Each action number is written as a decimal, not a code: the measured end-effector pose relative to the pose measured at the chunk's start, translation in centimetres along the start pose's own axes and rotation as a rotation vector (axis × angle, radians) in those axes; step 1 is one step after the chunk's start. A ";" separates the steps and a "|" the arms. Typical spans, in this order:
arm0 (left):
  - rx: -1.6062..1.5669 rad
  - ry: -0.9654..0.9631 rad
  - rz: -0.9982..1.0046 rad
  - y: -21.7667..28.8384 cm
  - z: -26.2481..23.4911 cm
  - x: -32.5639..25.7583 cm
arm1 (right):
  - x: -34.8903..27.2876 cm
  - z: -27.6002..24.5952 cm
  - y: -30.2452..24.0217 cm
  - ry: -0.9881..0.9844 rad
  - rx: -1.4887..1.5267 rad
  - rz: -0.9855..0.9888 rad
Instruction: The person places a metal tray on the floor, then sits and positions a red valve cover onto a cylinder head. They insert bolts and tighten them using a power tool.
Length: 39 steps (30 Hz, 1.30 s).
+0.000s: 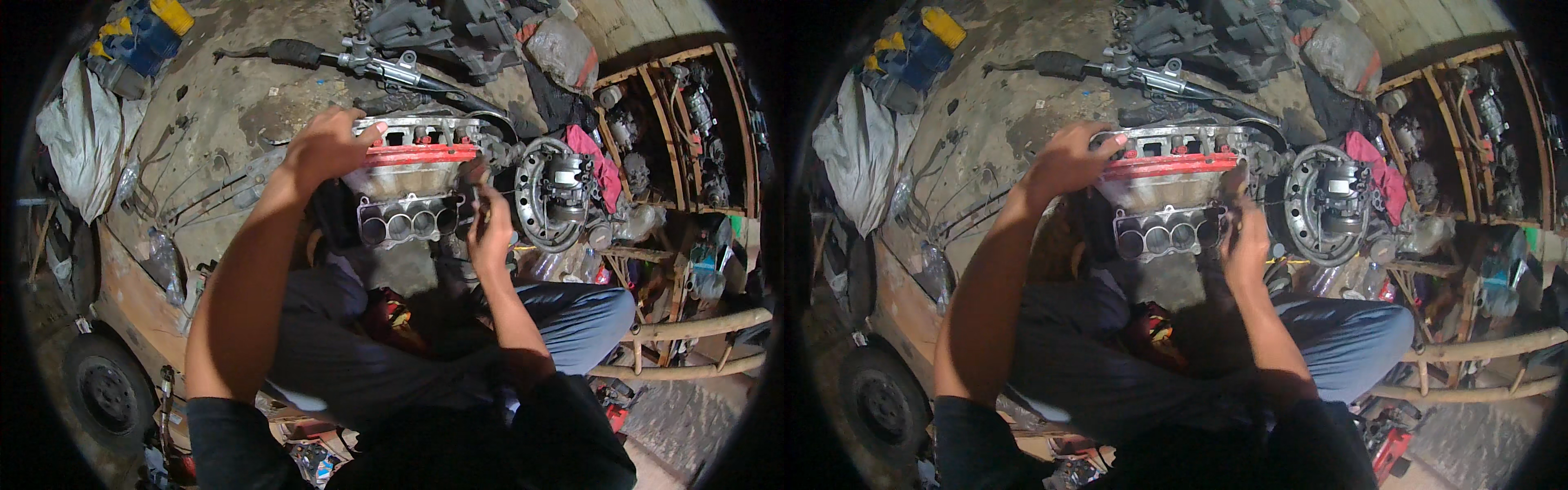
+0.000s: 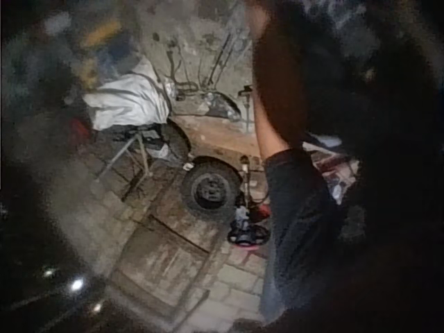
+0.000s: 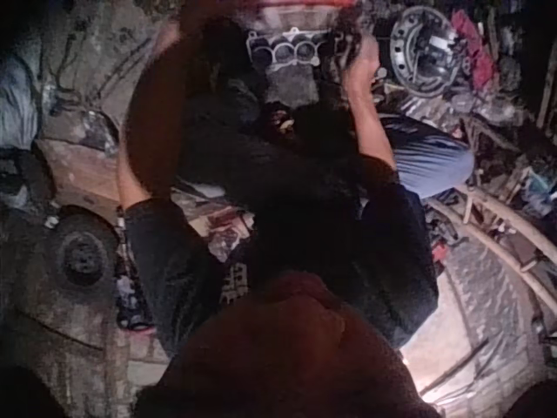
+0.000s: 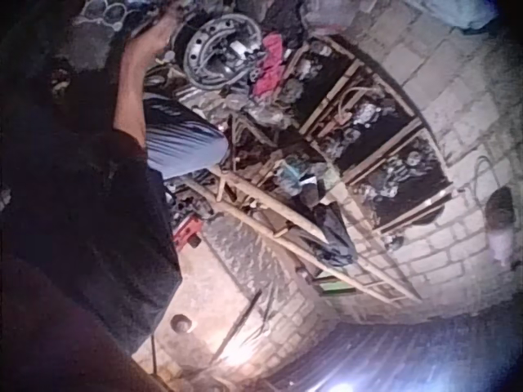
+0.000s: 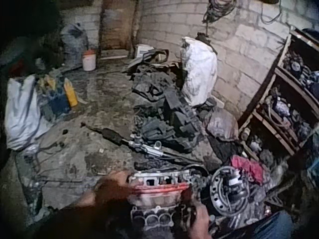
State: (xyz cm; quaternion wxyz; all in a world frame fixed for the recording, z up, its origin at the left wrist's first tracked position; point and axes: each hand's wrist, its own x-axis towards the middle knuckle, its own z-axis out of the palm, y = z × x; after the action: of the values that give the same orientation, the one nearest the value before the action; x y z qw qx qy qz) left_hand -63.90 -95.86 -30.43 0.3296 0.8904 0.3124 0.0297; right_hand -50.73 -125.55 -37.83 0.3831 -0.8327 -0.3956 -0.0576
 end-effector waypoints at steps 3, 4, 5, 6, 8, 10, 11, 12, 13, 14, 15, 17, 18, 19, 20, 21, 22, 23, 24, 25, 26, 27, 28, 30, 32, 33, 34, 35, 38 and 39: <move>-0.002 0.003 0.012 0.4 0.2 0.3 | -1.0 0.4 -0.7 -0.254 -0.105 -0.038; 0.000 0.006 0.017 0.8 0.0 0.3 | -0.8 0.9 0.6 -0.234 -0.068 -0.083; -0.006 0.008 0.025 0.9 -0.2 0.2 | 0.0 0.8 0.8 -0.140 -0.074 -0.056; -0.013 0.010 0.034 1.0 -0.4 0.1 | 0.7 0.3 1.0 -0.045 -0.081 -0.028; -0.023 0.021 0.036 0.5 -0.3 -0.3 | 2.3 -0.8 0.9 0.180 -0.116 0.000; -0.027 0.047 0.045 -0.1 -0.2 0.0 | 1.8 -2.0 0.3 0.145 0.000 0.202; -0.011 0.020 0.042 0.1 -0.3 0.2 | 1.3 -2.4 0.5 0.116 0.008 0.232; 0.006 -0.006 0.039 0.3 -0.3 0.4 | 0.4 -2.2 0.8 0.061 0.081 0.257; 0.027 -0.034 0.036 0.5 -0.4 0.4 | -0.2 -1.7 0.5 0.006 0.158 0.285; 0.017 -0.028 0.045 0.8 -0.4 0.5 | -0.4 -1.2 0.2 -0.055 0.171 0.266; 0.007 -0.022 0.056 1.2 -0.4 0.5 | -0.3 -0.5 0.7 -0.123 0.198 0.174; 0.000 -0.026 0.079 1.1 -0.2 0.4 | 0.5 0.0 1.8 -0.163 0.064 0.195; -0.001 -0.035 0.096 0.8 -0.3 0.4 | 0.8 -0.2 2.2 -0.057 0.054 0.214; 0.002 -0.031 0.113 0.6 -0.7 0.6 | 1.7 -0.2 2.3 0.053 0.048 0.220; 0.013 -0.025 0.084 0.5 -0.9 0.4 | 2.8 -0.7 1.8 0.223 -0.019 0.120; 0.024 -0.017 0.055 0.3 -1.2 0.3 | 3.5 -1.3 1.0 0.331 -0.007 0.211; 0.033 -0.010 0.039 0.5 -1.4 0.3 | 3.5 -1.4 1.0 0.333 0.064 0.264; 0.062 -0.015 0.031 0.4 -1.2 0.5 | 3.3 -1.6 1.0 0.335 0.135 0.315; 0.091 -0.021 0.023 0.2 -0.8 0.7 | 2.7 -1.2 2.1 0.222 0.078 0.263; 0.122 -0.030 0.025 0.4 -0.6 1.0 | 1.8 -0.8 3.2 0.118 0.018 0.216; 0.106 -0.050 0.040 0.3 -0.5 1.0 | 1.5 -0.7 3.7 0.108 0.038 0.280; 0.090 -0.071 0.056 0.3 -0.4 1.1 | 1.5 -1.0 4.6 0.159 0.099 0.382; 0.078 -0.091 0.062 0.4 -0.6 1.1 | 1.5 -1.4 4.0 0.246 0.058 0.394; 0.091 -0.074 0.029 0.5 -0.7 1.0 | 1.3 -1.6 3.4 0.347 -0.038 0.279; 0.084 -0.107 -0.019 1.0 -0.8 1.1 | -0.7 -0.9 1.8 0.175 0.132 0.269; 0.094 -0.121 -0.029 1.0 -0.8 1.1 | -1.5 -0.1 0.8 0.104 0.161 0.240; 0.106 -0.127 -0.045 0.6 -0.8 1.2 | -1.2 0.6 -1.0 0.056 0.159 0.253; 0.119 -0.142 -0.051 0.8 -0.7 1.2 | -1.3 1.8 -1.2 0.084 0.233 0.317; 0.107 -0.088 -0.014 1.3 -0.6 1.1 | 0.5 4.6 -0.7 0.194 0.142 0.201; 0.110 -0.091 -0.016 1.2 -0.6 1.0 | 1.2 5.0 -1.2 0.185 0.104 0.183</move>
State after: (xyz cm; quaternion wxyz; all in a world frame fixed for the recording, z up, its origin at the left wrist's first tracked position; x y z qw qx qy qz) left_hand -62.62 -95.62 -29.42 0.2943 0.9051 0.3054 -0.0306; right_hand -51.84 -120.93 -40.14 0.4643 -0.8354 -0.2836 -0.0782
